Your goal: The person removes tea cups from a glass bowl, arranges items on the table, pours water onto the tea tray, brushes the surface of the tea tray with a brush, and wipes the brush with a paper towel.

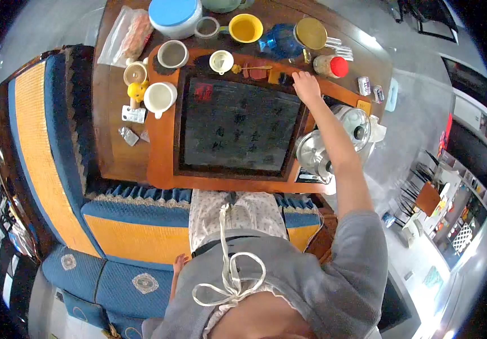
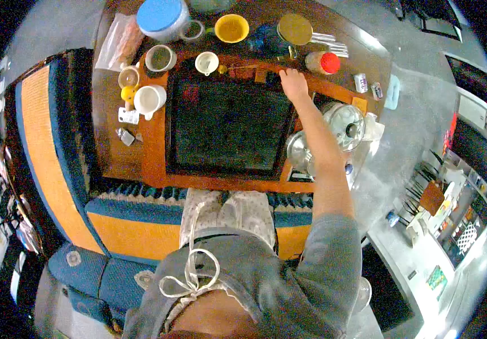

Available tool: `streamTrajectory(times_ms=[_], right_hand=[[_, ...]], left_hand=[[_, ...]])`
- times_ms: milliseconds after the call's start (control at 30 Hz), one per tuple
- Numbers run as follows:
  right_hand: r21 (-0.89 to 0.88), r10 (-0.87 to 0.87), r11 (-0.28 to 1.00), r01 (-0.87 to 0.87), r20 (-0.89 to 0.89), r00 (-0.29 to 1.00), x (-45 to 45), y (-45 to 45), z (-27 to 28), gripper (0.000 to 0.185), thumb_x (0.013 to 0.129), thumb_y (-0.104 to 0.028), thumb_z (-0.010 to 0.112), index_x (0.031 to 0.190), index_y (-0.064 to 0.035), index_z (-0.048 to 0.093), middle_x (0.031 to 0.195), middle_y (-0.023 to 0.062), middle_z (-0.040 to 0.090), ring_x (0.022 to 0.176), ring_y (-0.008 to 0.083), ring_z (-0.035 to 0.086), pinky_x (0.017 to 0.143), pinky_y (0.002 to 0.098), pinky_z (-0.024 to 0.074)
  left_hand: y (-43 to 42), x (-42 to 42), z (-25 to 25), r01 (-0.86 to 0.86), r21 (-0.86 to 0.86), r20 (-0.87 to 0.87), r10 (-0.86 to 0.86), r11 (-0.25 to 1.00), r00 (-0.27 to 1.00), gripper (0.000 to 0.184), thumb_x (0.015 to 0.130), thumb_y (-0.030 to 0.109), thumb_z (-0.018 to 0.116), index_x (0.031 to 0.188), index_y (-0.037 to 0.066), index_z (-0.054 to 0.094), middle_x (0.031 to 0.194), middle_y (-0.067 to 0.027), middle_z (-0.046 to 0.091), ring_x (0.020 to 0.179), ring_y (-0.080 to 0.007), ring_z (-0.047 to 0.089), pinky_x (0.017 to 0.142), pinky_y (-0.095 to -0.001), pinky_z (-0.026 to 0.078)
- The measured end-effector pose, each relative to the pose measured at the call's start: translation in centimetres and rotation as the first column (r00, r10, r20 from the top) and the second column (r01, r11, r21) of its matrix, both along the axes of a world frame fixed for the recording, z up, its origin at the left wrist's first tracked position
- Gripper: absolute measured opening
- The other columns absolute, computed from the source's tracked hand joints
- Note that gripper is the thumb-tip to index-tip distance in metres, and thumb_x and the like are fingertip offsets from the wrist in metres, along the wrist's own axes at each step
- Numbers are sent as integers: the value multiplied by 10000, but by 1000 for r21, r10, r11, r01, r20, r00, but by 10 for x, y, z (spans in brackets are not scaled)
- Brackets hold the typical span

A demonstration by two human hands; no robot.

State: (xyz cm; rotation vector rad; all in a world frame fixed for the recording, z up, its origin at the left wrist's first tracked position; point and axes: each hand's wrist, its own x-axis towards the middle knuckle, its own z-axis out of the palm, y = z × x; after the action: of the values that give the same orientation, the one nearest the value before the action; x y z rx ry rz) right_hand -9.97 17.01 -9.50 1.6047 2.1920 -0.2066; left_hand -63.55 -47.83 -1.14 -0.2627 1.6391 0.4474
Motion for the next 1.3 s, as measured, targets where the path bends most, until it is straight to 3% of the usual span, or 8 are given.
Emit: streamTrajectory(times_ms=[200,300,400,467,567,833,1033,1300], right_hand=[[-14,51,999,-52,-37,998,8,-12,37,271,819,-205,504,1065,-103,453,944,133,552,885,290,565,685,398,486],[20,54,998,-52,-96,994,-17,-23,81,274,811,-256,523,1044,-131,452,878,132,554,778,308,597,591,419,494],[-41,107,993,-110,-74,992,-69,-39,97,274,812,-302,518,1017,-129,459,786,112,567,660,300,604,528,429,483],[-92,117,987,-130,-130,985,-109,-49,90,252,824,-283,505,1017,-126,464,806,121,583,673,292,606,525,422,484],[-76,102,989,-130,-297,950,-173,-54,85,266,833,-177,433,1089,-128,486,816,142,596,694,294,616,555,423,497],[14,129,991,-130,-259,957,-248,-28,40,169,813,-144,452,877,-130,608,762,114,618,735,283,624,564,417,491],[-101,9,995,-25,-152,988,-202,-28,41,185,795,-223,489,912,-157,617,805,104,628,775,281,614,618,427,486],[-141,-110,985,104,-34,993,-141,-54,60,212,810,-235,487,966,-171,615,864,108,636,808,282,614,671,418,493]], left_hand=[[-8,26,6,535,280,-140,-517,797,844,319,867,273,526,1085,40,515,1005,-79,565,846,-211,590,689,-324,491],[-40,19,-33,967,256,-620,-770,-16,151,306,860,276,528,1071,54,520,975,-52,563,766,-173,588,621,-245,472],[6,11,-55,582,139,-91,-575,801,813,303,852,312,521,1047,81,540,896,-47,584,770,-174,580,641,-299,468],[40,2,-103,324,374,-216,-259,869,942,262,837,283,518,992,81,579,859,-85,605,774,-225,584,691,-380,467],[228,17,-58,991,-122,-577,-816,56,-25,530,721,217,634,1189,76,430,1171,-147,464,1069,-301,458,851,-411,402],[405,42,-65,739,-473,-558,-487,-480,-673,788,721,206,627,1360,51,193,1424,-126,162,1310,-302,173,1020,-398,263],[397,40,-87,683,-541,-524,-438,-491,-730,748,754,260,596,1357,53,205,1434,-125,105,1309,-293,176,1018,-396,279],[402,29,-89,961,-204,-908,-331,-185,-256,605,770,288,587,1269,55,336,1352,-175,267,1257,-340,246,1001,-436,263]])
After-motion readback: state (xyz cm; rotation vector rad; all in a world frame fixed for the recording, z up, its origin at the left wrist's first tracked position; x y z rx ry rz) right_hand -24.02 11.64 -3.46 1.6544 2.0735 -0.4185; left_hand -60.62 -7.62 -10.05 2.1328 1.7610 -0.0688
